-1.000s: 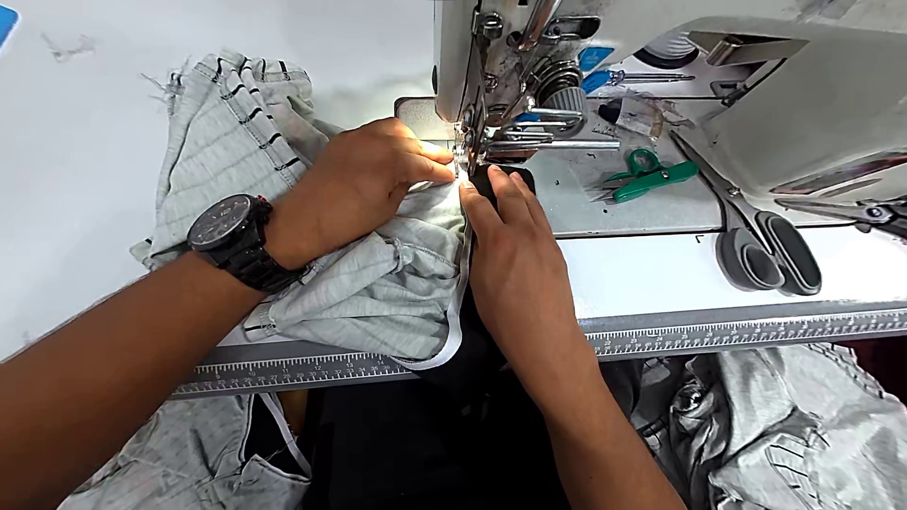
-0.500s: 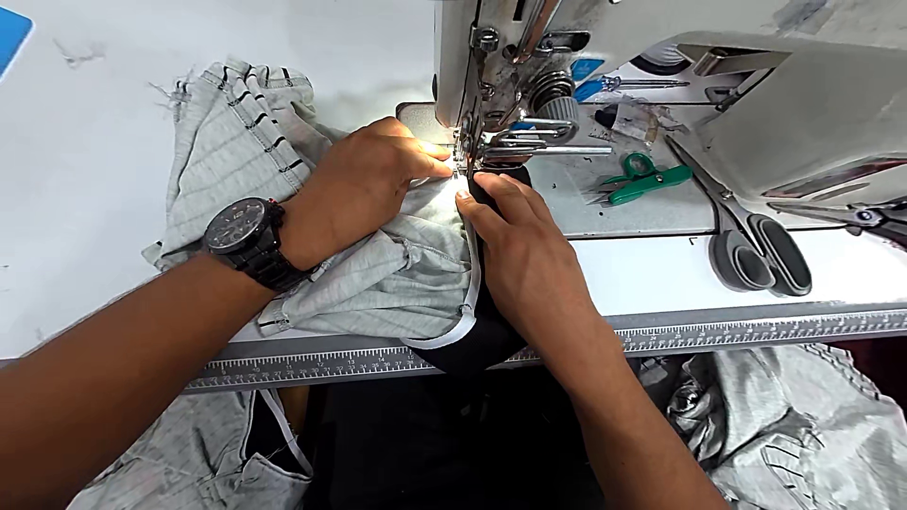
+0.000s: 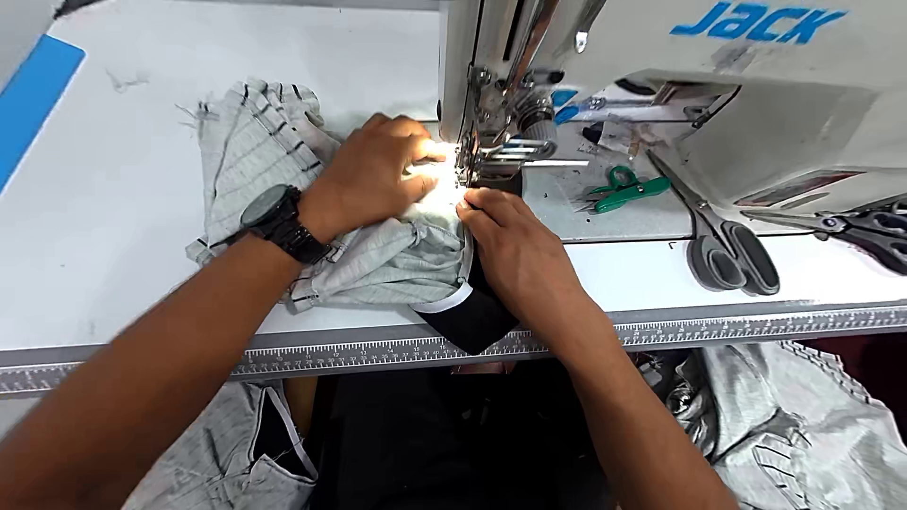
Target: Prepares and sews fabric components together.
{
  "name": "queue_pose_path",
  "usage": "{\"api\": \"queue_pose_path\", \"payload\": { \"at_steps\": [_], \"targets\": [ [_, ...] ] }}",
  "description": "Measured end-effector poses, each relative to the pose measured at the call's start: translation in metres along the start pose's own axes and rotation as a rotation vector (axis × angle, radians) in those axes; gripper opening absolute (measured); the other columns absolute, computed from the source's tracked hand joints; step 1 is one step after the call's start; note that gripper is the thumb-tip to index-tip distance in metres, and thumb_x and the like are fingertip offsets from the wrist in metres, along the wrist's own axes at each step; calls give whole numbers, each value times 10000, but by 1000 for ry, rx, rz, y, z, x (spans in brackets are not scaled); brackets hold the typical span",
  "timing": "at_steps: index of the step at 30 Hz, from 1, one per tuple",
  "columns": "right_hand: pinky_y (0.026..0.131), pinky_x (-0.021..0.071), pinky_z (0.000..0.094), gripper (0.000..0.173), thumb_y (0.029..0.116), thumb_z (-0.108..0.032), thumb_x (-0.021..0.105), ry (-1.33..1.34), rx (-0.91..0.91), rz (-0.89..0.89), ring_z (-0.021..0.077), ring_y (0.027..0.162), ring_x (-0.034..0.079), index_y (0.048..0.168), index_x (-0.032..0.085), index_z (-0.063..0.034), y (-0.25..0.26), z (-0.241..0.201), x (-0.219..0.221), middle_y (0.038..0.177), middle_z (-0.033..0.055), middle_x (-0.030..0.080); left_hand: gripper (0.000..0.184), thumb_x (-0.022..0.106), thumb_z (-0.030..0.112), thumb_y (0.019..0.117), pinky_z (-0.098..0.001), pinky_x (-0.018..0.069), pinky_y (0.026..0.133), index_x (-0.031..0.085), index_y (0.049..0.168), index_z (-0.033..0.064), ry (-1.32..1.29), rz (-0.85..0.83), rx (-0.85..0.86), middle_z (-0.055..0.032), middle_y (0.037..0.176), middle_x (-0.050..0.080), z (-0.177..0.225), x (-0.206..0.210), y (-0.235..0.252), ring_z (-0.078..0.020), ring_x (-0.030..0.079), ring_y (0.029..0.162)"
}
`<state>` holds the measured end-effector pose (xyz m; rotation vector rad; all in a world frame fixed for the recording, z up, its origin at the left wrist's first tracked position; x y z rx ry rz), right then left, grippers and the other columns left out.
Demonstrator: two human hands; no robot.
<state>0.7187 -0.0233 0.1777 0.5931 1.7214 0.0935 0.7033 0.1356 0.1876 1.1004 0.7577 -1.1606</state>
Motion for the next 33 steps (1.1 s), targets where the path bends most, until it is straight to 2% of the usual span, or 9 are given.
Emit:
{"api": "queue_pose_path", "payload": {
  "at_steps": [3, 6, 9, 12, 18, 21, 24, 27, 33],
  "targets": [
    [1251, 299, 507, 502, 1023, -428, 536, 273, -241, -193, 255, 1512, 371, 1419, 623, -133, -27, 8, -10, 1583, 71, 474, 721, 609, 739, 844, -675, 324, 1127, 660, 1348, 226, -42, -136, -20, -189, 1569, 428, 18, -10, -34, -444, 368, 1446],
    [1254, 187, 623, 790, 833, -713, 647, 242, -419, -391, 252, 1572, 228, 1487, 556, -281, -41, 11, -15, 1665, -28, 351, 397, 552, 441, 993, -520, 392, 1161, 724, 1210, 157, -104, 26, -15, -75, 1462, 562, 58, -49, -94, -273, 472, 1407],
    [1180, 339, 621, 459, 1011, -439, 540, 14, -696, -175, 306, 1425, 488, 1389, 633, -198, -19, 3, -22, 1455, 66, 604, 194, 534, 311, 1028, -220, 581, 638, 670, 1066, 177, -410, 302, -285, 75, 909, 697, 93, -63, -157, -14, 655, 737],
    [937, 583, 461, 246, 1038, -92, 529, -67, -942, 68, 304, 1122, 700, 1222, 691, -117, -8, -29, -26, 1136, 125, 736, 209, 585, 150, 974, -263, 520, 467, 589, 1160, 54, -628, 269, -488, -26, 866, 694, 128, -7, -175, -72, 598, 559],
    [789, 619, 329, 291, 999, -102, 507, 472, -161, 276, 137, 937, 735, 1183, 712, -9, -25, -66, -43, 1067, 81, 759, 586, 763, 68, 842, -534, 595, 704, 437, 1307, -76, -210, 642, -630, -221, 1016, 656, 104, -13, -133, -335, 697, 840],
    [777, 595, 283, 390, 1072, -222, 381, 720, 134, 275, 53, 906, 695, 1183, 725, -75, -47, -46, -36, 1004, 7, 745, 332, 655, -6, 887, -554, 560, 873, 561, 1198, -76, -119, 615, -372, -286, 1184, 603, 76, -42, -99, -406, 652, 1047],
    [1112, 510, 423, 654, 1129, -422, 238, 785, 32, 70, 125, 1149, 703, 1079, 762, -34, -58, -47, -19, 1092, 47, 781, 114, 553, -21, 889, -387, 545, 652, 662, 921, -20, -148, 397, -37, -129, 787, 655, 66, -78, -84, -208, 647, 708],
    [1099, 498, 432, 439, 1085, -451, 439, 307, -283, -4, 138, 1201, 665, 1187, 739, -148, -56, -67, -22, 1169, -12, 747, 191, 462, 47, 858, -206, 410, 460, 595, 981, 109, -375, -74, -12, 79, 623, 525, 68, -87, -87, -11, 478, 514],
    [820, 603, 416, 231, 750, -53, 725, 277, -281, 273, 229, 972, 720, 978, 745, -91, -41, -88, -16, 1028, 68, 748, 635, 783, 428, 753, -493, 517, 860, 592, 1303, 175, 47, -301, 176, -31, 1138, 614, 109, -56, -106, -232, 611, 1065]
  ]
}}
Point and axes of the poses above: each hand's wrist, its own y-axis towards the middle knuckle, its own x-axis out of the palm, z = x × y, the point moved 9 cm from there along y, towards the middle knuckle
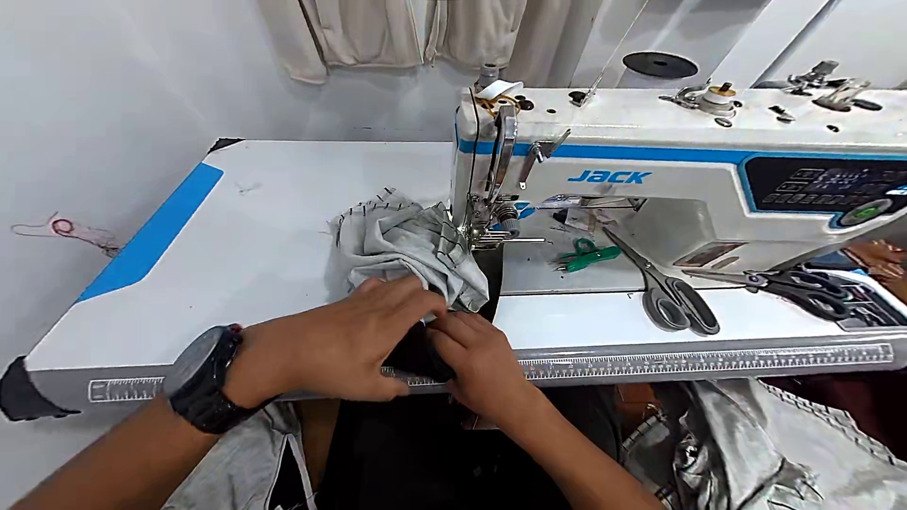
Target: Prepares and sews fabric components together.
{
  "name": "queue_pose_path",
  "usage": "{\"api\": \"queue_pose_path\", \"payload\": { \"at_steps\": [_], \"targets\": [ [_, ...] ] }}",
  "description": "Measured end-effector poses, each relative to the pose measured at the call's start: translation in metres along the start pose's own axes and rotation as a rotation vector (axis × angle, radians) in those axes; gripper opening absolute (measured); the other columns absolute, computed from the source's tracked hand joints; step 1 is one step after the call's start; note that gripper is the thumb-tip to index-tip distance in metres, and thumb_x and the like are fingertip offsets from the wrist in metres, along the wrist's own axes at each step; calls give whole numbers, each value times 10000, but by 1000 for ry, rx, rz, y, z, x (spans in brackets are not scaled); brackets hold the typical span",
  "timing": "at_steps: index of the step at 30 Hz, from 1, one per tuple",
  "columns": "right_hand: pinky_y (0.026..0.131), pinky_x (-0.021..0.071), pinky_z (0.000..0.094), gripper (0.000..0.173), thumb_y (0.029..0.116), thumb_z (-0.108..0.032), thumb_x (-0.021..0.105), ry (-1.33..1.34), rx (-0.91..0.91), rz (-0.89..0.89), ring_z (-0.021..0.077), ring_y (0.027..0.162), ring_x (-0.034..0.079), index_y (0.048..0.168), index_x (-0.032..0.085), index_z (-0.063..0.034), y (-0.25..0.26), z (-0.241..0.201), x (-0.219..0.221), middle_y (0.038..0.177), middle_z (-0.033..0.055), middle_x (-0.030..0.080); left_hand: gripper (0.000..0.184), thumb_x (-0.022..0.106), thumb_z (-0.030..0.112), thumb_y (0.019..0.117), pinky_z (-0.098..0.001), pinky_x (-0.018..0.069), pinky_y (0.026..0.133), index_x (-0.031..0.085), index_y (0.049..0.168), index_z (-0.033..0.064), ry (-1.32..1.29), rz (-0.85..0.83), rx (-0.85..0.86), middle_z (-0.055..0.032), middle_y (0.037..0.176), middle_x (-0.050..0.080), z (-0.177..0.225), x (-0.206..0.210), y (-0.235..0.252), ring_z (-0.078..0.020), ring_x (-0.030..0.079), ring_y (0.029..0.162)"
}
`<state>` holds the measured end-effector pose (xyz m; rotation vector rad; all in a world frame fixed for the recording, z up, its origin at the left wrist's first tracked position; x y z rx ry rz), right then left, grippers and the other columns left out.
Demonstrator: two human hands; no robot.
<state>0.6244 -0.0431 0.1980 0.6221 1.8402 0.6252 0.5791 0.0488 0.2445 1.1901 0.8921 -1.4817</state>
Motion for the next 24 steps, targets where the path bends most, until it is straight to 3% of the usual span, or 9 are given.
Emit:
{"api": "queue_pose_path", "payload": {
  "at_steps": [3, 7, 10, 12, 13, 15, 18, 21, 24],
  "targets": [
    [649, 555, 293, 174, 976, -125, 573, 418, 319, -109, 66, 728, 653, 918, 737, -105, 3, 27, -11, 779, -21, 685, 315, 659, 215, 885, -492, 553, 903, 615, 1156, 62, 212, 414, 110, -199, 1211, 605, -11, -10, -7, -365, 624, 1106],
    [447, 347, 236, 332, 1042, -254, 501, 543, 424, -392, 43, 475, 432, 780, 651, -116, 13, 41, -20, 553, -49, 455, 76, 607, 31, 926, -372, 527, 1013, 631, 996, 15, 24, 826, 124, -197, 1226, 598, -20, -36, -8, -262, 610, 1167],
    [439, 311, 224, 371, 1053, -262, 532, 574, 428, -503, 34, 463, 403, 738, 647, -105, 19, 54, -35, 540, -51, 451, 154, 589, 19, 898, -334, 559, 1032, 743, 907, 30, -419, 575, 119, -29, 998, 765, -39, -47, 13, -110, 718, 1047],
    [449, 303, 215, 404, 1064, -274, 532, 603, 399, -601, 16, 478, 407, 708, 625, -107, 19, 62, -37, 545, -64, 460, 201, 554, 36, 888, -167, 557, 785, 710, 1006, 84, -660, 178, 92, 63, 894, 734, -55, -40, 31, 18, 672, 841],
    [460, 313, 214, 412, 1070, -278, 523, 619, 388, -658, 13, 492, 421, 712, 628, -104, 20, 65, -34, 555, -65, 470, 188, 530, 8, 884, -162, 519, 664, 676, 977, 80, -692, 3, 104, 58, 824, 697, -57, -35, 40, 17, 629, 739],
    [476, 326, 216, 422, 1073, -290, 513, 640, 388, -742, 8, 507, 437, 715, 632, -100, 21, 66, -29, 562, -70, 477, 227, 521, -28, 874, -249, 555, 715, 723, 923, 62, -412, -207, 192, 16, 892, 725, -56, -30, 56, -50, 664, 805],
    [485, 380, 238, 432, 1054, -375, 532, 600, 388, -756, 15, 521, 483, 738, 650, -105, 17, 60, -33, 571, -66, 507, 183, 651, -121, 833, -537, 556, 898, 719, 848, 48, 182, -144, 216, -99, 860, 722, -65, -39, 69, -297, 711, 912],
    [621, 499, 350, 425, 1062, -391, 515, 439, 213, -620, 119, 656, 608, 865, 709, -69, 5, 38, -33, 689, 20, 619, 234, 519, -29, 817, -286, 478, 529, 610, 653, 111, -96, 50, 379, 39, 625, 599, -54, -81, 54, -72, 583, 590],
    [1004, 568, 418, 304, 1057, -274, 559, 266, -56, -469, 209, 1054, 737, 996, 747, -43, -10, -3, -20, 1005, 84, 774, 296, 478, 131, 967, -249, 559, 783, 669, 742, 122, -458, 113, 450, 55, 826, 678, -10, -81, 46, -51, 648, 859]
  ]
}}
Point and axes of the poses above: each hand's wrist, its own y-axis towards the middle knuckle, its own x-axis out of the palm, z = x × y, the point moved 9 cm from there along y, towards the middle knuckle
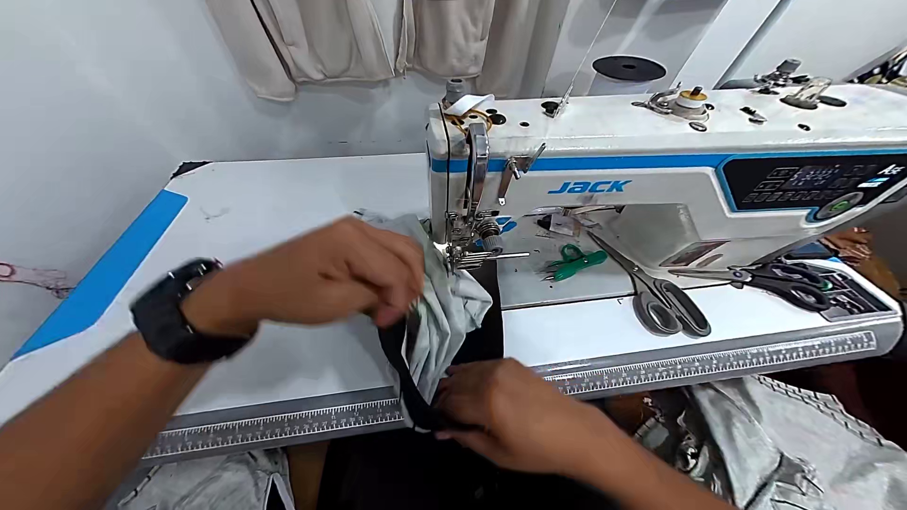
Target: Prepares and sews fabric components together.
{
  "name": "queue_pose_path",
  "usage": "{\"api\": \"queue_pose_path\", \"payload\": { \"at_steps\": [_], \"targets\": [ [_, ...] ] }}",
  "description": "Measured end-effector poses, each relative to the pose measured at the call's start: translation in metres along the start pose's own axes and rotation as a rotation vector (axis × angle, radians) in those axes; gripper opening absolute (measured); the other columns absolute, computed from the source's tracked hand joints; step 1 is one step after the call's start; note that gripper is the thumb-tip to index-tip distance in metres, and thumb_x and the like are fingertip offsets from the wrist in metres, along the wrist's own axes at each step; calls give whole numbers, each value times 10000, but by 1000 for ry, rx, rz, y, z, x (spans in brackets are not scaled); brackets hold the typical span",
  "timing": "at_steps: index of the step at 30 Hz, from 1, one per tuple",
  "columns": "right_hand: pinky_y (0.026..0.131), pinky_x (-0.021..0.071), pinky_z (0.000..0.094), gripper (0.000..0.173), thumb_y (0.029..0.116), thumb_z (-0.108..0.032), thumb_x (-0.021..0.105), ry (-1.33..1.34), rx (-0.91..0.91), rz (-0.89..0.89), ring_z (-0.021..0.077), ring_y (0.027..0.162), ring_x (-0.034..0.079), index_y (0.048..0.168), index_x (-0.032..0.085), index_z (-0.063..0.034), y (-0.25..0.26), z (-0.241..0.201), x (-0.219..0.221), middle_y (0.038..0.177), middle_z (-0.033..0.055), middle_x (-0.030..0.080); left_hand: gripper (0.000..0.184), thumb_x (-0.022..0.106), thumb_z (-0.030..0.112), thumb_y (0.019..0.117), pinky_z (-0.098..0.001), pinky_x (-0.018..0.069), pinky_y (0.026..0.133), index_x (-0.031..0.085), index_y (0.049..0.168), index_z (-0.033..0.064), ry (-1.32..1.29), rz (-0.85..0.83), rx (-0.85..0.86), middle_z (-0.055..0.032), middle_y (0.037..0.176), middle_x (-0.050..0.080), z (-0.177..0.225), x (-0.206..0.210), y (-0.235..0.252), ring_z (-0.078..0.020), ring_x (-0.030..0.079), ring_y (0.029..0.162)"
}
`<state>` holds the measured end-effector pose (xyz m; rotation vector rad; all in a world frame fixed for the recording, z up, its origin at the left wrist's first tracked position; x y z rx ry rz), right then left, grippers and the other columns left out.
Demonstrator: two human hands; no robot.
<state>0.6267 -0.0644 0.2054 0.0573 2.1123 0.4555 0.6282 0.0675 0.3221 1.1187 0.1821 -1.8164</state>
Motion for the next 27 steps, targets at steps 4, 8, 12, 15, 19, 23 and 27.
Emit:
{"api": "queue_pose_path", "payload": {
  "at_steps": [4, 8, 12, 15, 19, 23, 27],
  "targets": [
    [1049, 536, 360, 306, 1066, -272, 545, -132, -146, 116, 202, 1083, 732, 962, 729, -52, -12, -17, 4, 1014, 82, 777, 478, 348, 345, 1070, -524, 368, 1197, 763, 1063, 109, 417, -158, 12, -38, 1135, 736, -25, 93, 1, -211, 643, 1227],
    [1055, 542, 375, 376, 1089, -284, 510, 141, -91, 95, 210, 1049, 741, 994, 711, 21, -32, 13, -18, 974, 121, 768, 527, 407, 344, 1020, -410, 531, 645, 589, 577, 126, 732, -78, -196, -6, 559, 565, -76, 75, -22, -183, 625, 605],
    [1070, 529, 373, 357, 1083, -275, 523, 119, -166, 63, 213, 1094, 733, 986, 727, 1, -25, 8, -12, 1022, 117, 776, 177, 705, 138, 888, -502, 509, 557, 689, 725, 72, 858, -207, -577, -102, 669, 630, -45, 79, 12, -317, 657, 646],
    [1068, 527, 366, 340, 1080, -275, 525, 51, -201, 89, 216, 1091, 732, 952, 719, -26, -27, 3, -7, 992, 103, 775, 125, 662, 78, 902, -472, 560, 742, 713, 1015, 60, 836, -197, -243, -107, 965, 685, -32, 107, 29, -306, 676, 883],
    [1065, 535, 367, 353, 1086, -274, 518, 208, -109, 94, 192, 1040, 743, 987, 711, 4, -40, 19, -18, 981, 108, 773, 473, 542, 481, 997, -416, 578, 572, 716, 1256, 125, 752, -80, -344, -106, 1168, 674, -74, 105, -16, -249, 708, 831],
    [1075, 526, 365, 360, 1094, -269, 500, 312, -81, 10, 171, 1040, 734, 1024, 711, 15, -40, 24, -36, 978, 107, 766, 458, 462, 448, 1028, -414, 464, 385, 735, 913, 98, 915, 45, -599, -95, 909, 651, -56, 97, -38, -254, 613, 539],
    [1078, 523, 369, 369, 1095, -279, 497, 298, -82, -12, 188, 1061, 735, 1044, 715, 14, -35, 23, -26, 1000, 116, 770, 396, 537, 290, 1020, -485, 570, 697, 694, 759, 36, 938, 51, -501, -139, 916, 699, -46, 102, -20, -336, 695, 883]
  ]
}}
Point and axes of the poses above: each hand's wrist, its own y-axis towards the middle knuckle, its own x-axis out of the palm, z = x × y, the point moved 9 cm from there along y, towards the middle knuckle
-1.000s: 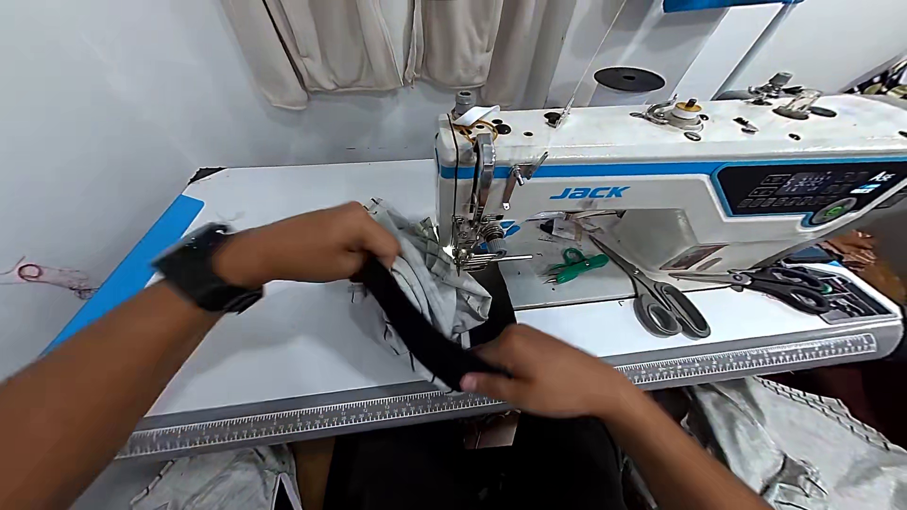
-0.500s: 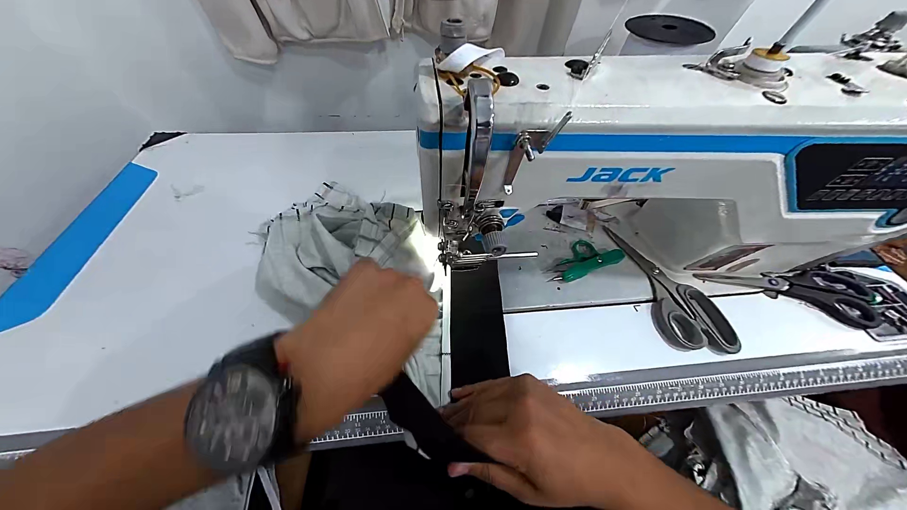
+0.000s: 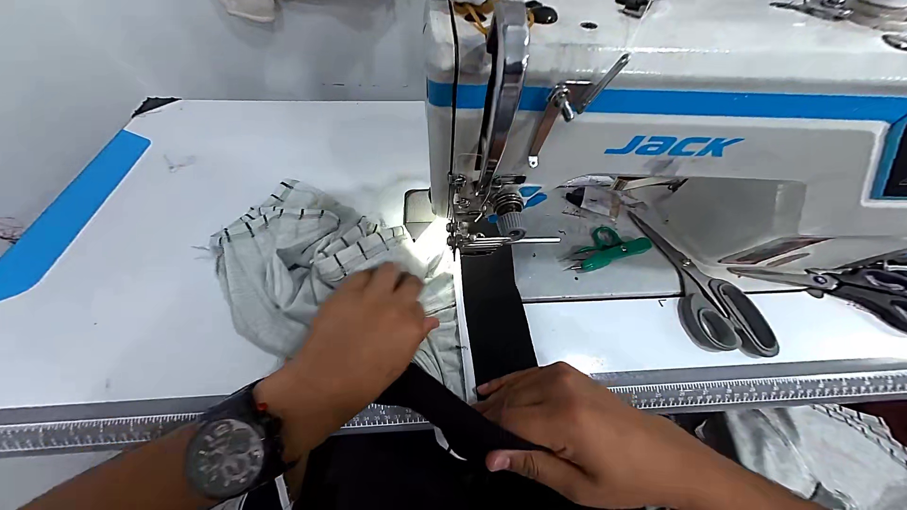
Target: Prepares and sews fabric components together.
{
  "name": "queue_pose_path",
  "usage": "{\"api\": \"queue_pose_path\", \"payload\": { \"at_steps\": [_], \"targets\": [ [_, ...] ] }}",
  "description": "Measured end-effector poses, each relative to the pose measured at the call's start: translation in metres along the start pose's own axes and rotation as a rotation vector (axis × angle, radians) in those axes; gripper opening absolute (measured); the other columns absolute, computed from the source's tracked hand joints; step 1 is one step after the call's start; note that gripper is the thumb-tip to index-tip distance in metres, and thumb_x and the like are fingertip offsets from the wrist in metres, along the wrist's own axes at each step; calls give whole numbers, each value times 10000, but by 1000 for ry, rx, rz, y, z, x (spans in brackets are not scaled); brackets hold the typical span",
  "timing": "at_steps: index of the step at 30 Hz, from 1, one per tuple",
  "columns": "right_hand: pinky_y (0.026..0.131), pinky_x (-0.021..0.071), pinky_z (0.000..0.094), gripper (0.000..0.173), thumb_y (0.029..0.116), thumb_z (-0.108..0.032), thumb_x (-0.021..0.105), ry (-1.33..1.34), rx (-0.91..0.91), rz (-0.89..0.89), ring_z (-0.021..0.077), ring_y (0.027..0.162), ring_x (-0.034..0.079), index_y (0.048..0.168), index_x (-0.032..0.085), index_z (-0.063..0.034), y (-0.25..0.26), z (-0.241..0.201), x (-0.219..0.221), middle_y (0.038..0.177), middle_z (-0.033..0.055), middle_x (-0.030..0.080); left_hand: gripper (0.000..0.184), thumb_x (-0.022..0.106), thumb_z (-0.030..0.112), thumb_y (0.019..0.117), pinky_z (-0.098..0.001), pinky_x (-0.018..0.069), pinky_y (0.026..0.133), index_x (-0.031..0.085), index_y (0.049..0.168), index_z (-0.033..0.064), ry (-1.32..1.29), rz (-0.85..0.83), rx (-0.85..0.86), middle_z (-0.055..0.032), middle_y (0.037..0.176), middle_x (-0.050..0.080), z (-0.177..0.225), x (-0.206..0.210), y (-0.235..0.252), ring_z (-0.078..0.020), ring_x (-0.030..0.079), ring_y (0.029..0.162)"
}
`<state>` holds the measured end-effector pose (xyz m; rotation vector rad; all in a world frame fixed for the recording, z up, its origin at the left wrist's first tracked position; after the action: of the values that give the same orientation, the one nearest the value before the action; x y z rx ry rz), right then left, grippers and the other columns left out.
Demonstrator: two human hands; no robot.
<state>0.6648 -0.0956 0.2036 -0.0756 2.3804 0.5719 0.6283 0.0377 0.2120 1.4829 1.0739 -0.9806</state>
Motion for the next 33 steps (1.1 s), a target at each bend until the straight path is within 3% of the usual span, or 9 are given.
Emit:
{"api": "queue_pose_path", "payload": {
  "at_steps": [2, 4, 5, 9, 15, 20, 23, 29, 33],
  "targets": [
    [1085, 517, 359, 365, 1092, -286, 501, -26, -3, 43, 188, 1081, 733, 1058, 721, 4, -3, 4, 8, 1039, 112, 776, 152, 542, 65, 978, -493, 529, 1021, 693, 985, 39, -143, 23, 224, -143, 1216, 683, 15, 1, 9, -327, 642, 1198],
    [1095, 506, 350, 362, 1094, -284, 498, -13, 4, 76, 179, 1087, 730, 1053, 716, 2, -8, 6, 8, 1042, 109, 775, 473, 545, 26, 944, -436, 560, 972, 579, 1413, 77, -235, -61, 275, -150, 1499, 531, 12, 14, 10, -312, 595, 1299],
    [1099, 505, 352, 356, 1095, -278, 498, 13, 14, 79, 173, 1085, 728, 1046, 711, 3, -11, 7, 6, 1031, 107, 773, 592, 546, 19, 929, -437, 567, 939, 500, 1512, 117, -234, -116, 247, -139, 1546, 484, 9, 21, 8, -314, 583, 1307],
    [1091, 514, 363, 348, 1094, -274, 502, 108, 45, 34, 159, 1063, 725, 1007, 696, 1, -13, 5, -15, 993, 95, 763, 568, 512, 67, 933, -475, 551, 894, 570, 1477, 222, -168, -147, 114, -104, 1485, 559, 6, 28, -2, -345, 602, 1240],
    [1105, 506, 366, 342, 1094, -263, 501, 182, 77, 5, 157, 1090, 716, 1026, 698, 8, -13, 19, -13, 1023, 95, 763, 536, 424, 177, 995, -552, 495, 827, 557, 1474, 378, -195, -149, 44, -197, 1463, 544, -10, 34, -1, -437, 577, 1196],
    [1074, 525, 297, 316, 1084, -245, 519, 120, 103, 23, 62, 1046, 698, 1013, 723, -13, -6, 40, -19, 950, 7, 750, 530, 392, 156, 1004, -512, 479, 788, 598, 1445, 365, -230, -139, 89, -199, 1387, 601, -31, 37, 16, -398, 612, 1045],
    [1046, 546, 288, 311, 1068, -242, 541, 64, 103, 18, 54, 1011, 705, 976, 748, -29, 6, 50, -27, 899, -22, 745, 509, 358, 197, 1023, -520, 506, 820, 623, 1416, 382, -243, -116, 122, -174, 1388, 622, -48, 40, 29, -402, 625, 1112],
    [1038, 561, 319, 225, 1014, -207, 604, 32, 86, -34, 59, 976, 715, 964, 766, -59, 24, 62, -34, 902, -37, 751, 330, 415, 115, 1010, -516, 410, 1109, 741, 977, 71, -437, 86, 457, -100, 1145, 722, -47, 14, 25, -307, 612, 1224],
    [864, 586, 317, 193, 1004, -214, 587, -322, -6, -50, 75, 831, 706, 944, 751, -131, 39, 30, -19, 810, -54, 722, 392, 386, 185, 991, -471, 443, 1108, 759, 1059, 86, -558, 69, 522, -42, 972, 728, -29, 8, 7, -214, 677, 1067]
  ]
}}
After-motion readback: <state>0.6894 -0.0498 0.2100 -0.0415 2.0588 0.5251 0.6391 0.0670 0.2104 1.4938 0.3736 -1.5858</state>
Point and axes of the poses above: each hand's wrist, its own y-axis towards the middle knuckle, its own x-axis out of the palm, z = x × y, the point moved 9 cm from there along y, towards the middle knuckle
